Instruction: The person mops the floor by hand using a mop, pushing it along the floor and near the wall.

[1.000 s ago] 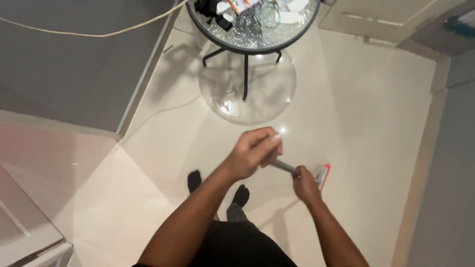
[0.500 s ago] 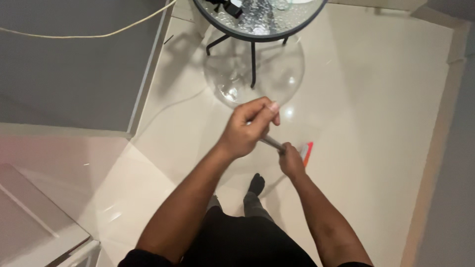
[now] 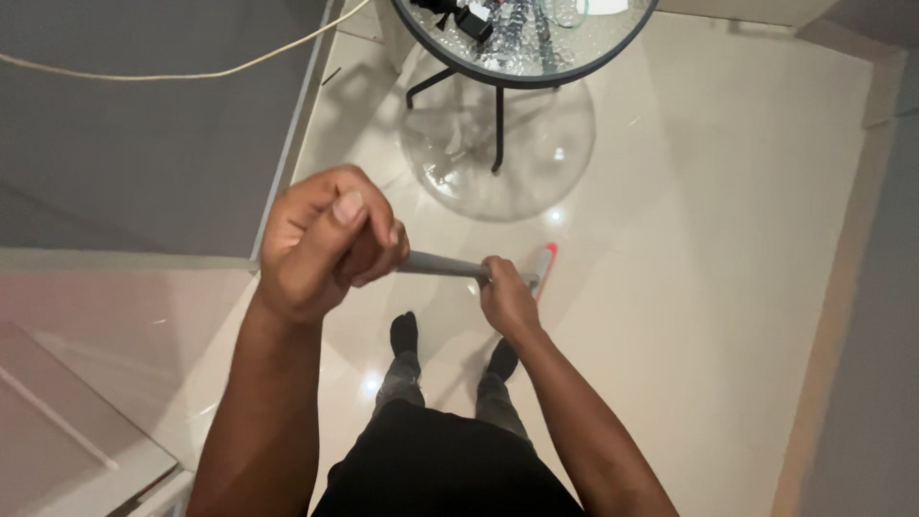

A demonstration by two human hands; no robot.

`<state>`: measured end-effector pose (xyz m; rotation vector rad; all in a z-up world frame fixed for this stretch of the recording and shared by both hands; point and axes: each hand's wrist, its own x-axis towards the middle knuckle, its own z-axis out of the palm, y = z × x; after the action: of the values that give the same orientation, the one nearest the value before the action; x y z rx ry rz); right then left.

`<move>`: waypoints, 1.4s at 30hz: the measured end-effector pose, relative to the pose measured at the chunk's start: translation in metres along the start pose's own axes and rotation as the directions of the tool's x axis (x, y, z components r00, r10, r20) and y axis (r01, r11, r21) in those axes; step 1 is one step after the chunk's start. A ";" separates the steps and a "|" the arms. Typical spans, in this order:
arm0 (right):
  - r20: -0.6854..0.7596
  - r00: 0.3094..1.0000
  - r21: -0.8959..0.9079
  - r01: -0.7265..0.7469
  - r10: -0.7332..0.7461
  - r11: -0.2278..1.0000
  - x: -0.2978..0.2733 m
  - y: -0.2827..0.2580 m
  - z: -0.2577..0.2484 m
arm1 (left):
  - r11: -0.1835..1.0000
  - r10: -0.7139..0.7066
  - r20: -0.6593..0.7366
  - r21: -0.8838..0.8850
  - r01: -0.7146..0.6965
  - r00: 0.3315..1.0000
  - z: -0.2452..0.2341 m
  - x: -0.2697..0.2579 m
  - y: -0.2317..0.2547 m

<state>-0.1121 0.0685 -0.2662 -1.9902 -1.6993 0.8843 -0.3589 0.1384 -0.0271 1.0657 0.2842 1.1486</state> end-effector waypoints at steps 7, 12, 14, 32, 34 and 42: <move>0.024 0.992 -0.156 -0.122 0.127 0.980 -0.006 0.134 -0.014 | 0.976 -0.218 -0.035 0.023 0.219 0.975 -0.001 0.002 -0.103; 0.035 0.951 -0.153 -0.298 0.306 0.942 0.007 0.204 0.003 | 0.933 -0.354 -0.112 0.036 0.359 0.929 0.012 0.014 -0.151; 0.041 0.959 -0.138 -0.271 0.279 0.953 0.016 0.201 0.025 | 0.937 -0.339 -0.154 0.030 0.348 0.928 0.001 0.017 -0.146; 0.041 0.998 -0.007 0.040 -0.039 0.999 0.039 -0.062 0.096 | 0.997 0.072 -0.201 0.044 -0.065 0.977 -0.109 -0.014 0.044; 0.040 0.999 -0.037 -0.007 0.008 0.999 0.030 -0.075 0.085 | 0.992 0.126 -0.168 0.004 -0.127 0.978 -0.112 -0.016 0.046; 0.024 0.989 -0.182 -0.138 0.144 0.974 0.015 0.032 0.066 | 0.980 -0.134 -0.141 -0.165 0.110 0.981 -0.110 -0.014 -0.050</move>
<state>-0.1322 0.0691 -0.3384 -2.2506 -1.7294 0.8450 -0.4097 0.1850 -0.1275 0.8132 0.3686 1.1233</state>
